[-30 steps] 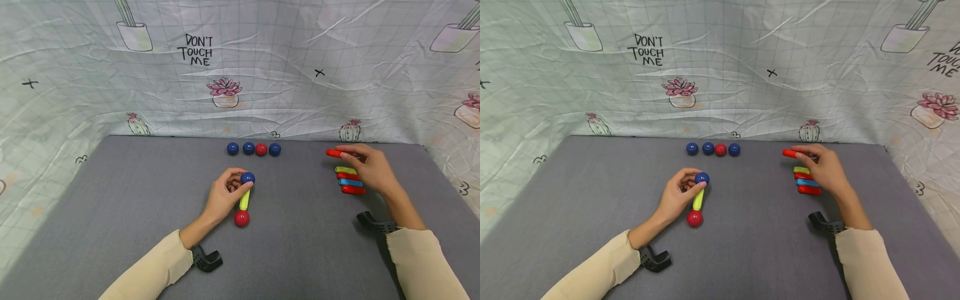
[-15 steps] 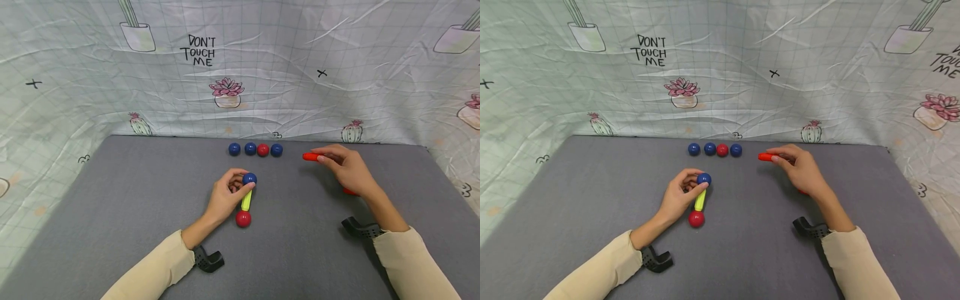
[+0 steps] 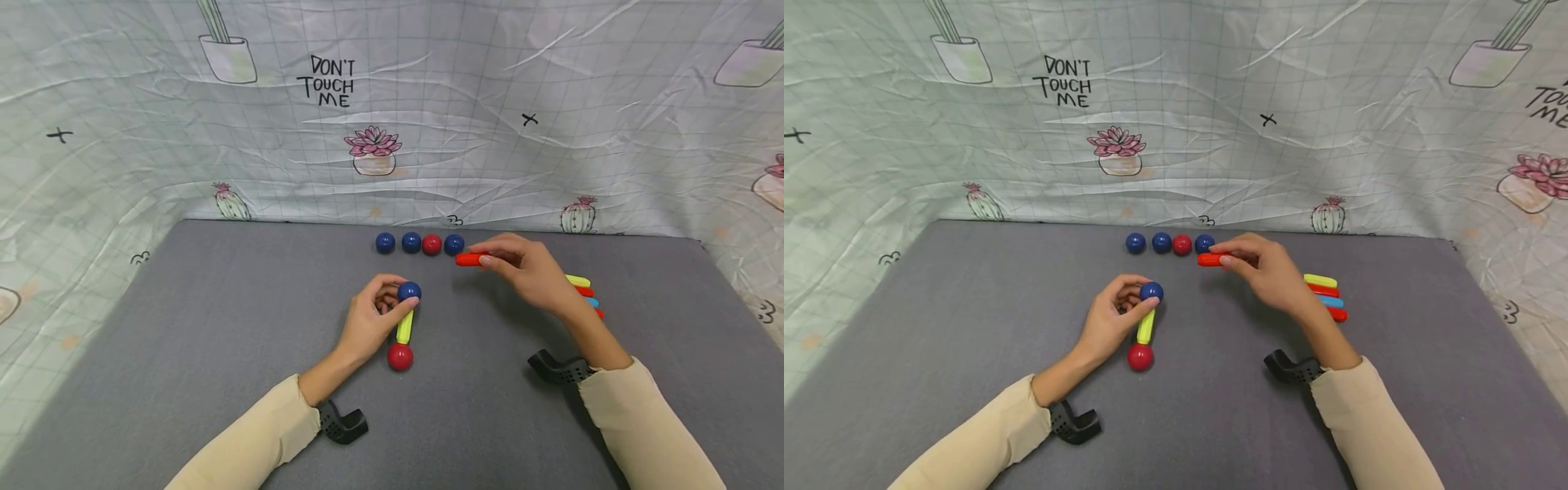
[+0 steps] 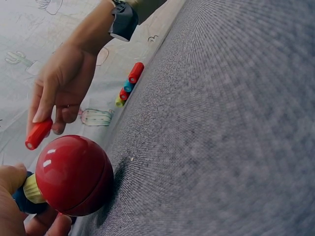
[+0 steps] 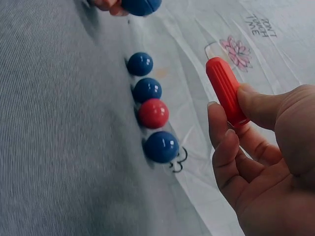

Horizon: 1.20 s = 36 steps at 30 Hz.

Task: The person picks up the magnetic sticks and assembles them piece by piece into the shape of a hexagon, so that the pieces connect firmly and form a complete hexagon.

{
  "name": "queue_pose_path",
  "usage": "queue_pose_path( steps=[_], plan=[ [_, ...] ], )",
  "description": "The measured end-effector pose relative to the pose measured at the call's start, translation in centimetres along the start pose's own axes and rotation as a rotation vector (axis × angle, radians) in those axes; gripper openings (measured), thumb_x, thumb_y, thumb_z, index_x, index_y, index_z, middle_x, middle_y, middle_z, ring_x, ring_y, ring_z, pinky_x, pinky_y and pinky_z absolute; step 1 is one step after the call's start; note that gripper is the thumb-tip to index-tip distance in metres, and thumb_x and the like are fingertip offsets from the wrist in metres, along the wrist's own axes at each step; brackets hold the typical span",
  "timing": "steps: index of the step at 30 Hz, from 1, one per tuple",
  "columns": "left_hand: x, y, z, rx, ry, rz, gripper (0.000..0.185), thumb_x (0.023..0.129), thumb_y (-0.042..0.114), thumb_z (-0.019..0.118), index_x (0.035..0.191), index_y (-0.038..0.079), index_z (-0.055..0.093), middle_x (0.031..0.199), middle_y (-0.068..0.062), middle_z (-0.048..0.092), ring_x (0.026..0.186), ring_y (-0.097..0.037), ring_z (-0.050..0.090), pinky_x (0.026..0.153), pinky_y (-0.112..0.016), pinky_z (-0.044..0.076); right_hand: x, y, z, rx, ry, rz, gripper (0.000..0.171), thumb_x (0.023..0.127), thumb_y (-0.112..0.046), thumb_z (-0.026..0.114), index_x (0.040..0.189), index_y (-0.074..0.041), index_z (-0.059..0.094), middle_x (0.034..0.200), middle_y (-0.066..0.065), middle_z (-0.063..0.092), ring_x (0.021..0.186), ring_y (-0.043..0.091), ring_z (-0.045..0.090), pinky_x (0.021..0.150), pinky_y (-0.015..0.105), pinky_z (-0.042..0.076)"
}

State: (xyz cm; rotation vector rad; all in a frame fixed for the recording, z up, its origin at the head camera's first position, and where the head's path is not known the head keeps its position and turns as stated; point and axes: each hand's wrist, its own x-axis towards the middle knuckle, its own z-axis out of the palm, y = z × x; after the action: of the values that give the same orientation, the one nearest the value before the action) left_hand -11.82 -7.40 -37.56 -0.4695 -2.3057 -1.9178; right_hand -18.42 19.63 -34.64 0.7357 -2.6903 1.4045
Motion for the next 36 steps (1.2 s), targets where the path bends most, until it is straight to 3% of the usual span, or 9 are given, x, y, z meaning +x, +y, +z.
queue_pose_path(
  steps=[14, 36],
  plan=[
    [0.0, 0.1, 0.2, -0.004, 0.014, -0.02, 0.029, 0.089, 0.005, 0.067, 0.115, -0.007, 0.057, 0.09, -0.016, 0.063, 0.074, -0.026, 0.053, 0.063, -0.025, 0.038, 0.9, -1.4, 2.2, 0.05, -0.098, 0.005, 0.024, 0.094, -0.018, 0.062, 0.117, -0.014, 0.068, 0.1, 0.003, 0.062, 0.086, 0.022, 0.056, 0.071, 0.036, 0.044],
    [0.1, -0.2, 0.1, -0.015, 0.016, -0.036, 0.03, 0.089, 0.005, 0.068, 0.115, -0.005, 0.057, 0.091, -0.016, 0.062, 0.074, -0.025, 0.053, 0.063, -0.024, 0.039, 0.6, -1.4, 4.1, 0.036, -0.164, -0.075, 0.021, 0.093, -0.014, 0.063, 0.113, -0.018, 0.07, 0.104, -0.002, 0.06, 0.08, 0.019, 0.054, 0.066, 0.035, 0.045]
  ],
)
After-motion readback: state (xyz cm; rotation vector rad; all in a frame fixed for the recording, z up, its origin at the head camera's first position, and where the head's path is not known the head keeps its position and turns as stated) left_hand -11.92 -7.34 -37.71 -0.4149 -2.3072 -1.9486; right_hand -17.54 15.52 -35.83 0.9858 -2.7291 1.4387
